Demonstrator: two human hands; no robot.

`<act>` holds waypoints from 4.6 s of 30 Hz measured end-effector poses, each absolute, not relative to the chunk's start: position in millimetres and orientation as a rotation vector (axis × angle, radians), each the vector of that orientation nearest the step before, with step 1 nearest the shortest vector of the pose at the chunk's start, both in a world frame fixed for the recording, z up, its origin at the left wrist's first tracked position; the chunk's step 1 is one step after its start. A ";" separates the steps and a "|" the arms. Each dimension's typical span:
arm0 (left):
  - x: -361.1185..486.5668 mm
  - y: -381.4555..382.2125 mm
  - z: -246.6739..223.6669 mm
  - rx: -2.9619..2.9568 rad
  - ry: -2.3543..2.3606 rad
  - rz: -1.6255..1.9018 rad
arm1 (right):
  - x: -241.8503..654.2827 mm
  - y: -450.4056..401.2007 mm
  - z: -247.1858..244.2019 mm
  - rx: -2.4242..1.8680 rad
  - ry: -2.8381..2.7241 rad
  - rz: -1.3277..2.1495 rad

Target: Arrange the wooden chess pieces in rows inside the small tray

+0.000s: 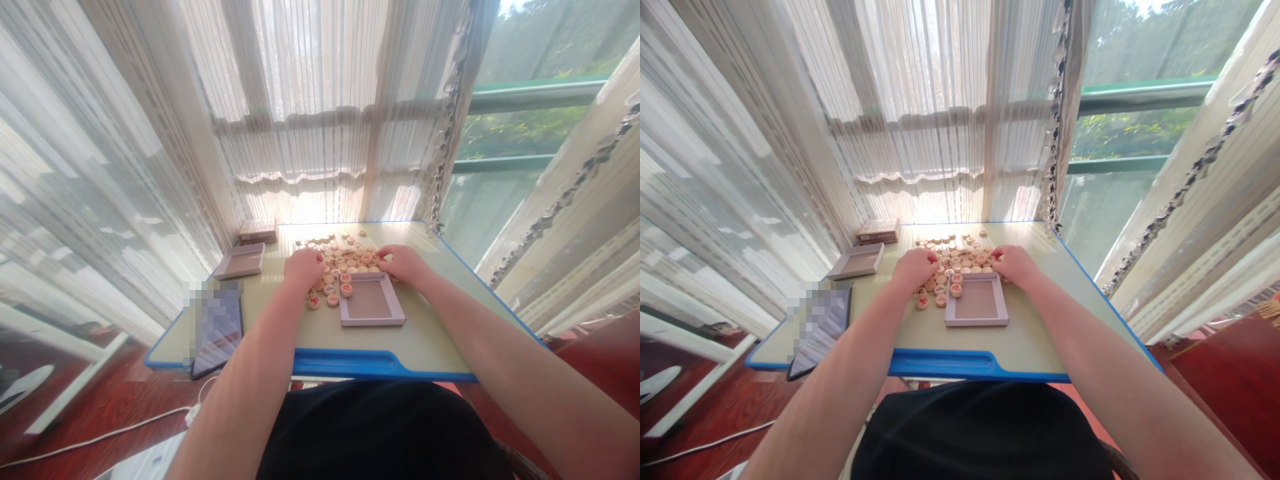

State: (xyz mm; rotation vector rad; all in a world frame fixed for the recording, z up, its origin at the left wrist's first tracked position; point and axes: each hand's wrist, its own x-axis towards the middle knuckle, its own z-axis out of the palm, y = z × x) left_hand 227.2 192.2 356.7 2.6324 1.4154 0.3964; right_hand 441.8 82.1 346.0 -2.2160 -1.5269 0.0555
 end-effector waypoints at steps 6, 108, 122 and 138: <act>227.7 192.8 356.8 2.619 1.458 0.349 | 438.3 82.2 348.6 -2.188 -1.476 0.106; 235.8 203.4 339.2 2.717 0.893 0.617 | 433.8 81.6 352.3 -1.974 -1.831 0.262; 239.6 199.8 340.9 2.679 1.045 0.569 | 435.0 84.4 351.8 -2.148 -1.684 0.278; 241.9 205.1 340.9 2.702 1.063 0.558 | 440.7 85.1 350.3 -2.165 -1.726 0.196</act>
